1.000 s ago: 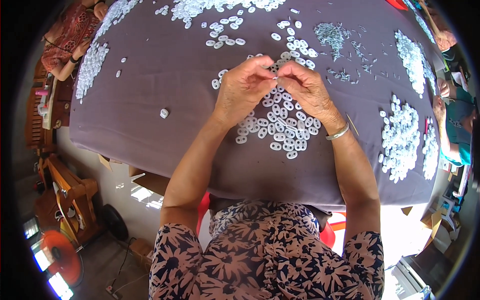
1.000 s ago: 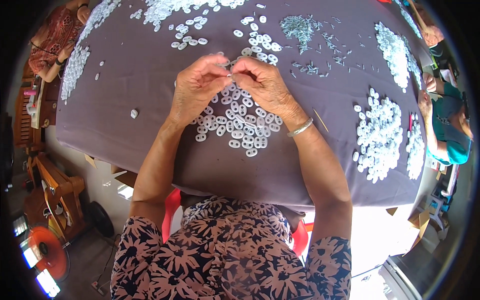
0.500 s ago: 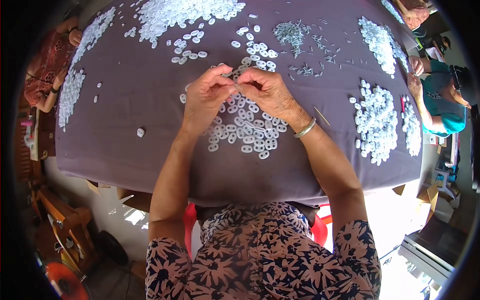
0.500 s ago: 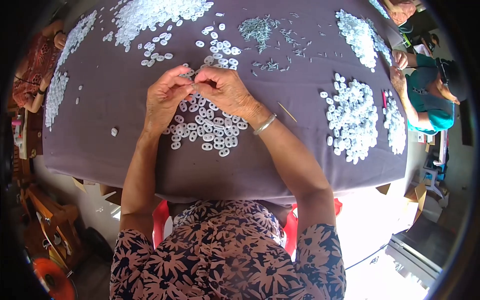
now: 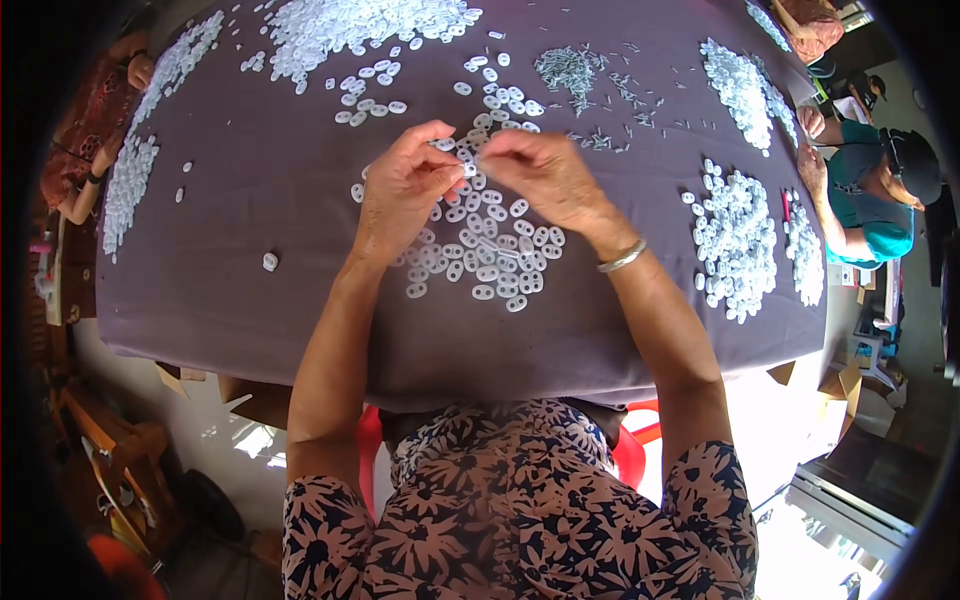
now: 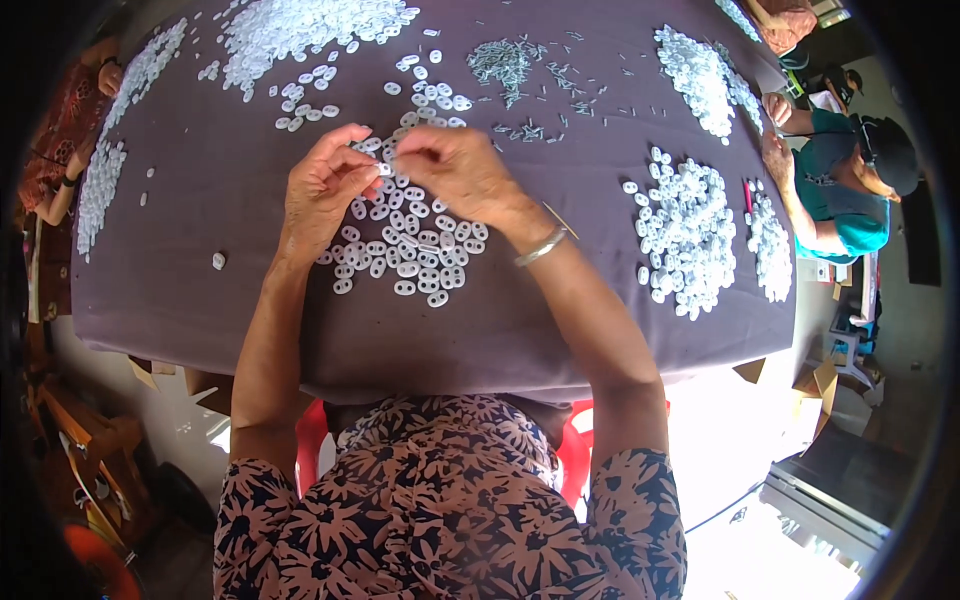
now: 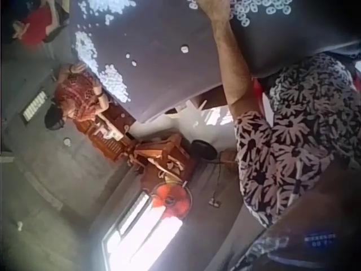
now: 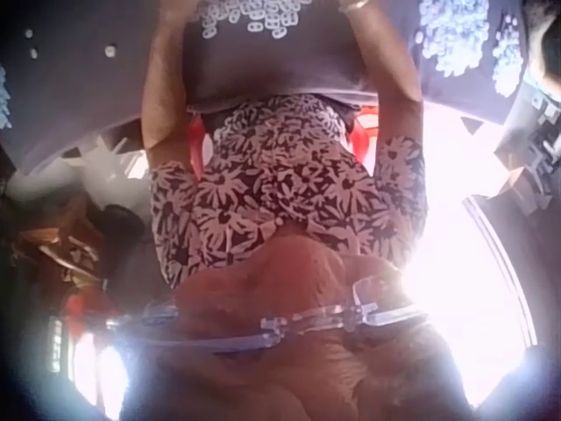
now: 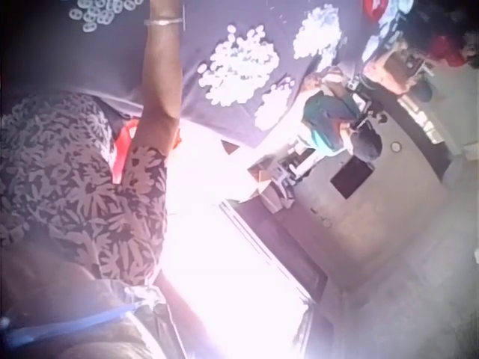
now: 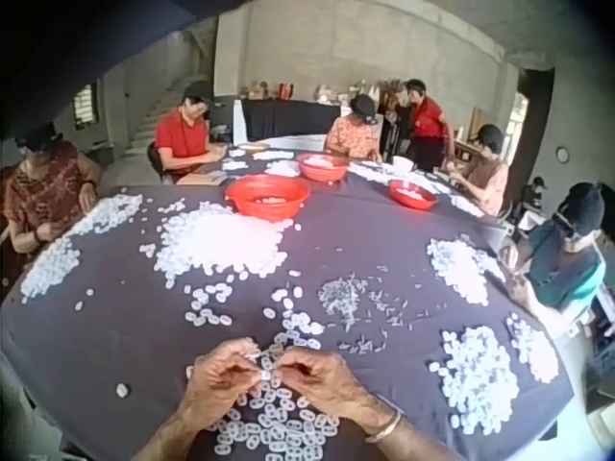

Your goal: The person assembles plastic cord lock components by fitting small plastic pieces together by hand and placing the assembled pieces on the table.

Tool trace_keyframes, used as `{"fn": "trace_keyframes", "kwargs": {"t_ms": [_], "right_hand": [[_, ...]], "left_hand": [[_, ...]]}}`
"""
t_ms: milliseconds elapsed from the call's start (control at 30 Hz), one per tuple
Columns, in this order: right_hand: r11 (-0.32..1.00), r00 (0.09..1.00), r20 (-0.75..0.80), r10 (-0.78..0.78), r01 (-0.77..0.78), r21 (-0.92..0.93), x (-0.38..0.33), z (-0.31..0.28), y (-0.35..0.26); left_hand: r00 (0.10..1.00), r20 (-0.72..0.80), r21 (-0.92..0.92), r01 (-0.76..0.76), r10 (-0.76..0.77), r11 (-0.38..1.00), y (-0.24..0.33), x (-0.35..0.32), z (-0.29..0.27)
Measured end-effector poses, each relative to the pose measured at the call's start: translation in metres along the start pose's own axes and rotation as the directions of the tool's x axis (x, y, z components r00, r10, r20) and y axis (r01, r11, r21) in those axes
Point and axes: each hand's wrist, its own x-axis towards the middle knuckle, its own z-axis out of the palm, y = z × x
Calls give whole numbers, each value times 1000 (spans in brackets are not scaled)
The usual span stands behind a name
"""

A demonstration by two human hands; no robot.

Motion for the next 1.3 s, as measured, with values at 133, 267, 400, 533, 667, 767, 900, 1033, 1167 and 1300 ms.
{"fn": "trace_keyframes", "kwargs": {"t_ms": [133, 267, 400, 533, 667, 767, 900, 1033, 1167, 1300], "right_hand": [[956, 968, -223, 111, -165, -241, -11, -64, 10], [813, 968, -212, 136, -231, -535, -21, -97, 3], [825, 987, -147, 67, -138, -548, -22, -87, 8], [803, 988, -127, 86, -144, -579, -19, -80, 12], [783, 994, -107, 30, -90, -616, -16, -80, 21], [801, 987, -155, 48, -131, -585, -15, -82, 25], [872, 886, -208, 415, -453, -186, -14, -84, 10], [893, 893, -203, 402, -431, -127, -20, -90, 10], [835, 907, -155, 391, -420, -356, -22, -94, -1], [793, 959, -112, 261, -279, -541, -28, -103, 11]], "left_hand": [[1000, -14, -33, -2, 1, 999, 3, 1, 5], [1000, -2, -48, 0, 0, 999, 0, 0, 5], [999, 21, -5, -31, 31, 1000, -5, -1, 5], [1000, 19, -11, -13, 13, 1000, -6, -2, 6], [1000, 28, -21, 4, -3, 1000, -8, -2, 6], [1000, 22, -14, -1, 1, 1000, -6, -1, 5], [997, 43, -47, -62, 64, 997, -7, -4, 6], [995, 85, -49, -49, 53, 998, -5, -4, 8], [995, 87, -32, -45, 47, 998, -7, -4, 9], [993, 117, -42, -12, 17, 999, -7, -5, 12]]}}
